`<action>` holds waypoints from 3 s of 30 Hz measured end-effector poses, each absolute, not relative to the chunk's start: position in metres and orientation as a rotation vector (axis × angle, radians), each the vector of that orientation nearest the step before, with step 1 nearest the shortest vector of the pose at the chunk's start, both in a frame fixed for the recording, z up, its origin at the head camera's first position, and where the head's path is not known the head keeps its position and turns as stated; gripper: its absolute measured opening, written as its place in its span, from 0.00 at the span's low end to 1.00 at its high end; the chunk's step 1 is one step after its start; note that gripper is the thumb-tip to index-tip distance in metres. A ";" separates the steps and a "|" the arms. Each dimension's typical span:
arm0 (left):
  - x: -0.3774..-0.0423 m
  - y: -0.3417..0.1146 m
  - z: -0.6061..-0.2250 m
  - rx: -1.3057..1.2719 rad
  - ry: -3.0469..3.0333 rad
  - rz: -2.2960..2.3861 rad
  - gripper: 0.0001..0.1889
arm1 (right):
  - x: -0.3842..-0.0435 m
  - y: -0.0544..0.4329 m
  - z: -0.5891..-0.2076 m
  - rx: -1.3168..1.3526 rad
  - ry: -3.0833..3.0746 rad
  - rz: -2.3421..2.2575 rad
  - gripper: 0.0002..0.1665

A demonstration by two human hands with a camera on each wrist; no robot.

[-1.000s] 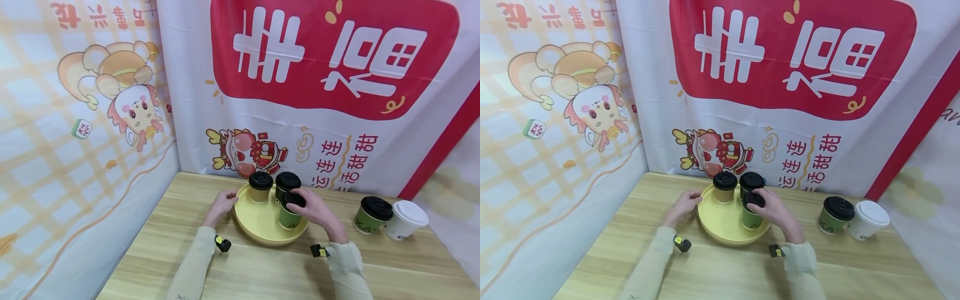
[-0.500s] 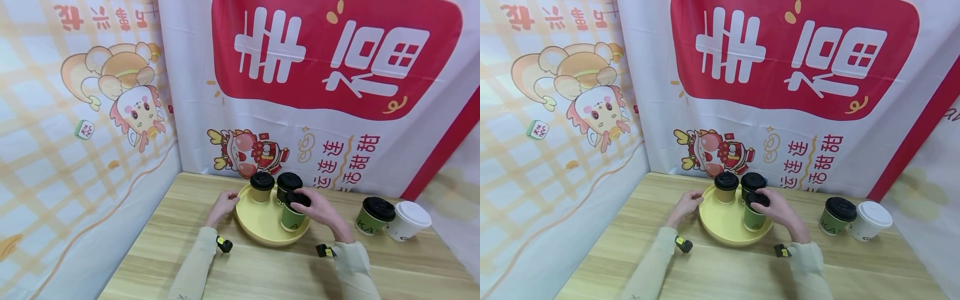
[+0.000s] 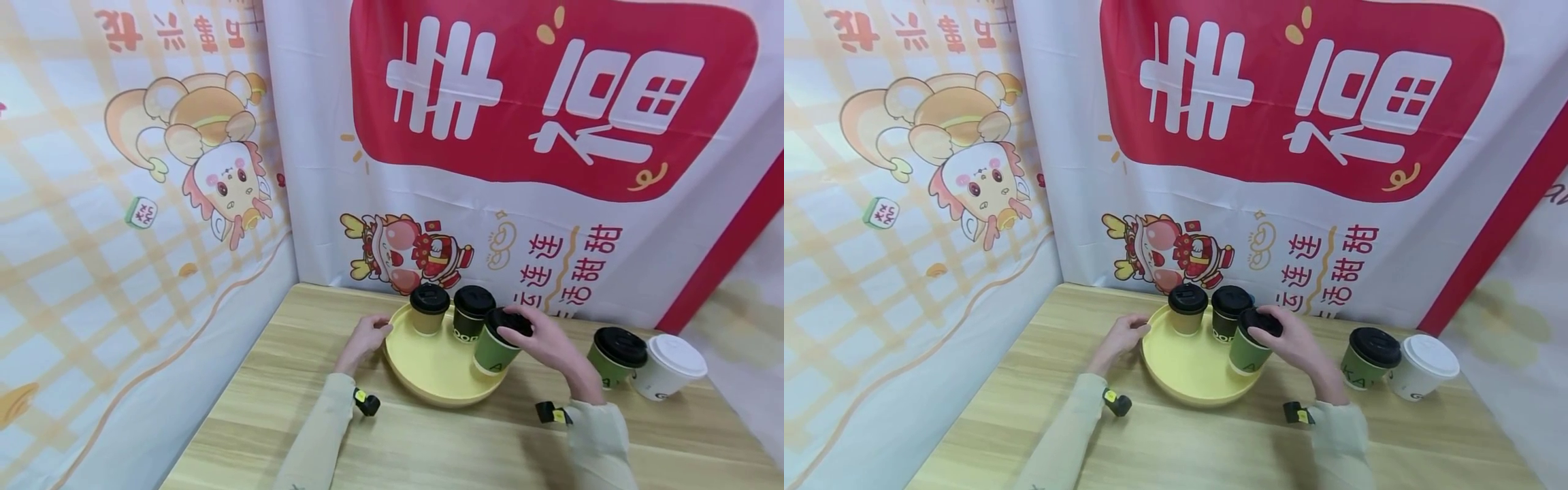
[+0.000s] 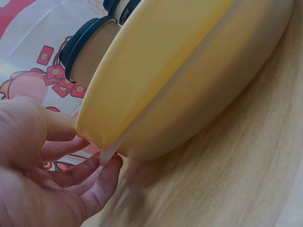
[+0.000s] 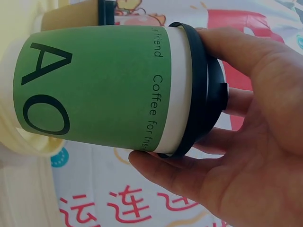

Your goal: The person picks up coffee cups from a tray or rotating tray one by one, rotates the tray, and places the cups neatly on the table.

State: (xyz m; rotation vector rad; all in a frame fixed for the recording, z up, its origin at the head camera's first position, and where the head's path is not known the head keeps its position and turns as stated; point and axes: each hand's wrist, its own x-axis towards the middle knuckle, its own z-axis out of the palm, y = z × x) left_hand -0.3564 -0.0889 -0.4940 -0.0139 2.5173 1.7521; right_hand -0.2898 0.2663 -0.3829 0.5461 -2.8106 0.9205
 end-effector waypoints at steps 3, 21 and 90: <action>-0.357 -0.088 -0.494 -0.010 2.517 1.761 0.19 | -0.288 0.274 -0.376 0.518 -2.818 0.909 0.33; -0.355 -0.089 -0.495 -0.016 2.478 1.790 0.20 | -0.282 0.319 -0.358 0.267 -2.915 0.909 0.45; -0.356 -0.089 -0.497 0.000 2.555 1.763 0.18 | -0.316 0.363 -0.416 0.267 -3.021 0.561 0.41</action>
